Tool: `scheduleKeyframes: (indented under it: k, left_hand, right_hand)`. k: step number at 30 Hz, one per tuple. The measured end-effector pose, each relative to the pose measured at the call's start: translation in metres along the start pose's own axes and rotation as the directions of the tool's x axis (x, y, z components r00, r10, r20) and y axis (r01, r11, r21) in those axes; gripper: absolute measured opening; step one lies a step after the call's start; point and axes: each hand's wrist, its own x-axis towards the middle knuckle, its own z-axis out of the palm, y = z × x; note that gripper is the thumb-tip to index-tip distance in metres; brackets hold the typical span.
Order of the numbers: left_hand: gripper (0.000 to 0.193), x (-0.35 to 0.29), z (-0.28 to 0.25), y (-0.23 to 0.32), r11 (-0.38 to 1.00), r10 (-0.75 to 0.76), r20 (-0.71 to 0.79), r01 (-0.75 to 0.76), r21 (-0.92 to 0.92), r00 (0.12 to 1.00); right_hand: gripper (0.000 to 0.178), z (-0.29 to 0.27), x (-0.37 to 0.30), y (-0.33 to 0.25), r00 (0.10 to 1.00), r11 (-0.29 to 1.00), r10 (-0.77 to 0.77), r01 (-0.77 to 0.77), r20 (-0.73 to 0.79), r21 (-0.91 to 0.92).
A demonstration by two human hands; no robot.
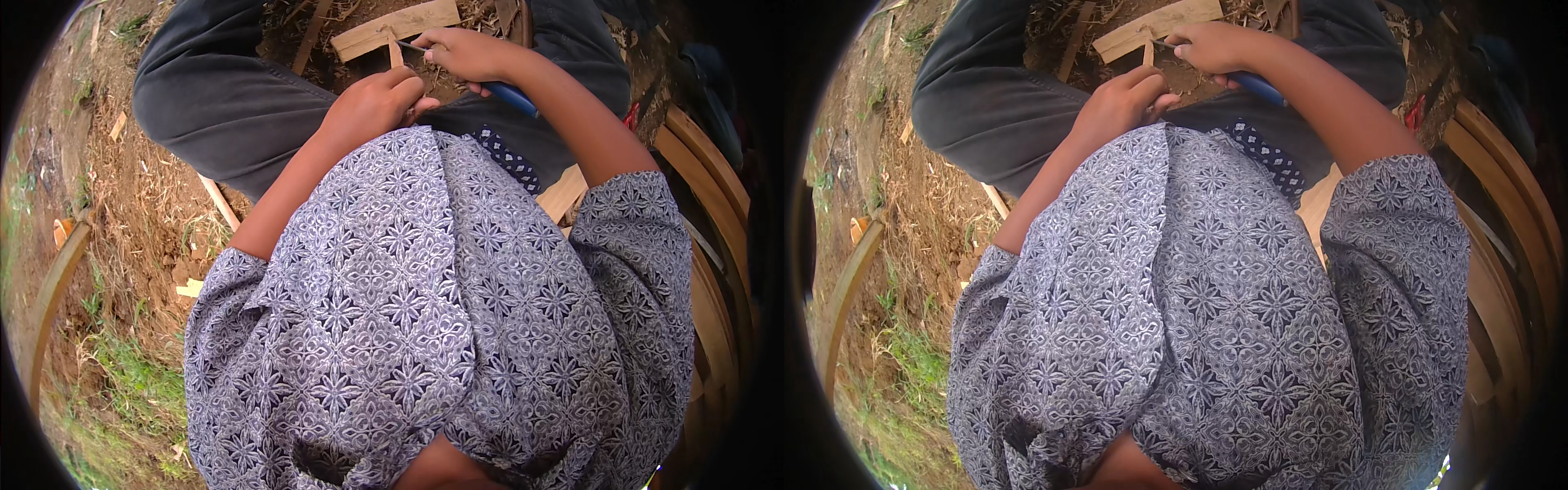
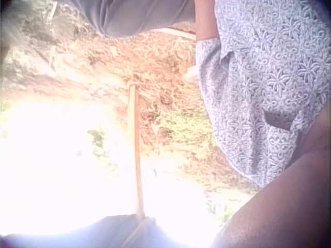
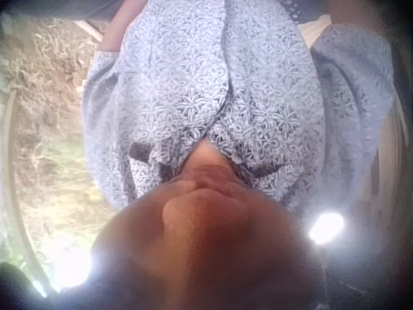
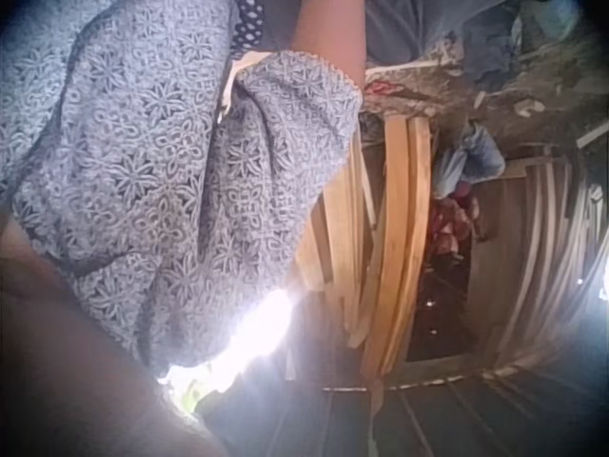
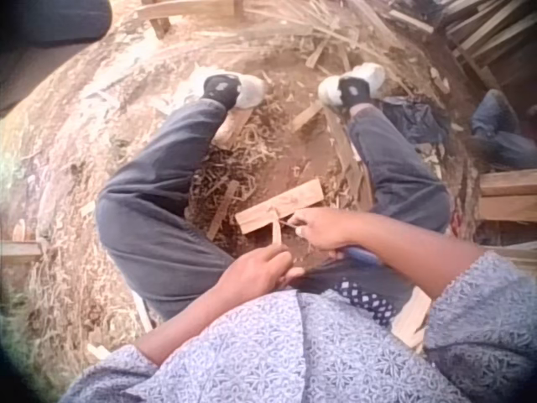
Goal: The person sits on the ground and uses a chisel and hammer to carve a small wooden block. They repeatedly strike the chisel to remove wood shavings and shape the piece, occasionally adjusting the wood's position.
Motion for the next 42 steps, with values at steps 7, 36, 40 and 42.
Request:
scheduleKeyframes:
  k: [7,36,40,42]
  left_hand:
    - [0.027,0.002,0.001,0.002,1.0,0.005,-0.006,-0.005,-0.007,1.0]
    - [0.026,-0.001,0.004,0.001,1.0,0.004,-0.052,-0.003,0.011,0.999]
    - [0.028,0.003,0.004,0.002,1.0,0.001,-0.045,0.0,0.014,0.999]
    - [0.028,0.002,0.005,0.0,0.999,-0.005,-0.066,0.007,0.035,0.998]
  right_hand:
    - [0.044,0.023,0.042,0.012,0.981,0.993,0.112,-0.103,-0.162,0.061]
    - [0.043,0.001,0.022,-0.002,0.999,0.995,0.008,-0.011,-0.041,-0.096]
    - [0.044,0.014,0.042,0.002,0.992,0.992,0.079,-0.089,-0.101,-0.092]
    - [0.044,0.019,0.044,0.012,0.991,0.999,0.05,-0.052,-0.124,-0.015]
